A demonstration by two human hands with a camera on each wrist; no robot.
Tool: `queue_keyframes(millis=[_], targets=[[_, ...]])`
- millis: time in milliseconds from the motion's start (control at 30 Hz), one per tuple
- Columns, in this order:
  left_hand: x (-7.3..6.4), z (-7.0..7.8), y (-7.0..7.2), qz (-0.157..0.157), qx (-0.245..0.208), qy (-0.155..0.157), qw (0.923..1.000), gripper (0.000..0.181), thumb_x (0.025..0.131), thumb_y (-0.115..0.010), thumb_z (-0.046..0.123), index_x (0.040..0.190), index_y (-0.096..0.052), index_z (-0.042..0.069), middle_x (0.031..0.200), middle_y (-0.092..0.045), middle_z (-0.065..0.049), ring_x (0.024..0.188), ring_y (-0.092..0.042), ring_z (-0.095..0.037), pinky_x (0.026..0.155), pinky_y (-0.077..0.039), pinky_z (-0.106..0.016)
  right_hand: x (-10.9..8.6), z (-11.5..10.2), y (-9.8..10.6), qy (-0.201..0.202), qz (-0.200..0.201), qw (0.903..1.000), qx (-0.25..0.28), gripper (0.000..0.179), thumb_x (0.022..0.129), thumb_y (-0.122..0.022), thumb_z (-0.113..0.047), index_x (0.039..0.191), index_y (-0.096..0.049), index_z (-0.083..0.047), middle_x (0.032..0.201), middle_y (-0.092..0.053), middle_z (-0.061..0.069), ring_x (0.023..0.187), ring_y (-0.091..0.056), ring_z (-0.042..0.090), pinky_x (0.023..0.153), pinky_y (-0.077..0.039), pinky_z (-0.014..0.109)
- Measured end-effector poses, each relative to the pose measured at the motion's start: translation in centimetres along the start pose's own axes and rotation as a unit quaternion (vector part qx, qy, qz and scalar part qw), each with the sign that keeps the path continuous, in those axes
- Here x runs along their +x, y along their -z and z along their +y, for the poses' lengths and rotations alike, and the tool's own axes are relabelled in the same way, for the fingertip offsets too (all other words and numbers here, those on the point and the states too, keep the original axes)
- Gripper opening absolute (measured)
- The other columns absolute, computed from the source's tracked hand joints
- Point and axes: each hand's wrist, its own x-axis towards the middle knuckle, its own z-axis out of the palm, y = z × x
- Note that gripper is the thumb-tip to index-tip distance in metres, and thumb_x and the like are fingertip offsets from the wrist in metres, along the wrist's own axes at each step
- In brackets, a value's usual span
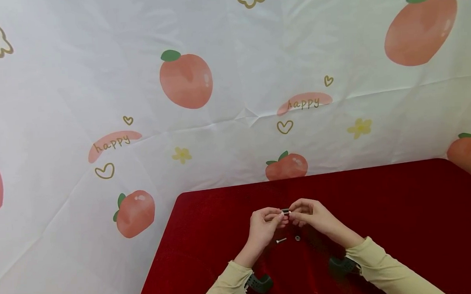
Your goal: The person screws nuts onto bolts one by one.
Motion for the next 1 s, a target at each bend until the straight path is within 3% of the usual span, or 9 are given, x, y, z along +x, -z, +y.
queue_keyframes(millis=[133, 367, 600, 833, 1000], targets=[[0.20, -0.81, 0.09, -0.002, 0.002, -0.009, 1.0000, 0.010, 0.090, -0.063, -0.005, 0.096, -0.065, -0.013, 0.086, -0.070, -0.020, 0.076, -0.071, -0.028, 0.069, -0.060, -0.036, -0.01, -0.06, 0.06, 0.024, -0.009, 0.9997, -0.003, 0.026, 0.093, -0.064, -0.010, 0.111, -0.057, 0.009, 0.096, -0.065, 0.021, 0.081, -0.066, 0.029, 0.067, -0.059, 0.035], [0.32, -0.46, -0.19, 0.012, 0.002, 0.024, 0.9996, 0.012, 0.090, -0.063, -0.005, 0.098, -0.065, -0.014, 0.089, -0.069, -0.026, 0.081, -0.069, -0.039, 0.071, -0.060, -0.039, -0.03, -0.14, 0.07, -0.021, 0.005, 0.9998, -0.002, 0.032, 0.098, -0.058, -0.023, 0.108, -0.061, 0.007, 0.091, -0.067, 0.017, 0.079, -0.066, 0.026, 0.067, -0.058, 0.034], [0.38, -0.45, -0.25, 0.011, -0.005, 0.027, 0.9996, 0.011, 0.089, -0.063, -0.006, 0.097, -0.065, -0.014, 0.087, -0.069, -0.025, 0.081, -0.069, -0.039, 0.072, -0.059, -0.039, -0.09, -0.07, 0.12, 0.018, -0.003, 0.9998, -0.004, 0.028, 0.093, -0.064, -0.012, 0.112, -0.058, 0.007, 0.097, -0.066, 0.020, 0.083, -0.066, 0.030, 0.069, -0.058, 0.035], [0.41, -0.38, -0.19, 0.014, 0.002, 0.030, 0.9995, 0.010, 0.089, -0.064, -0.004, 0.096, -0.066, -0.011, 0.087, -0.070, -0.020, 0.078, -0.070, -0.030, 0.071, -0.060, -0.034, -0.07, -0.34, -0.08, -0.019, 0.006, 0.9997, -0.014, 0.031, 0.097, -0.060, -0.023, 0.108, -0.063, 0.005, 0.091, -0.067, 0.016, 0.079, -0.065, 0.027, 0.066, -0.058, 0.036], [0.41, -0.42, -0.16, 0.010, -0.002, 0.027, 0.9996, 0.010, 0.089, -0.064, -0.004, 0.096, -0.066, -0.011, 0.087, -0.070, -0.021, 0.079, -0.070, -0.031, 0.071, -0.060, -0.034, -0.10, -0.38, -0.04, 0.011, 0.001, 0.9999, -0.004, 0.029, 0.093, -0.064, -0.013, 0.113, -0.058, 0.007, 0.098, -0.066, 0.021, 0.082, -0.066, 0.027, 0.068, -0.058, 0.035]])
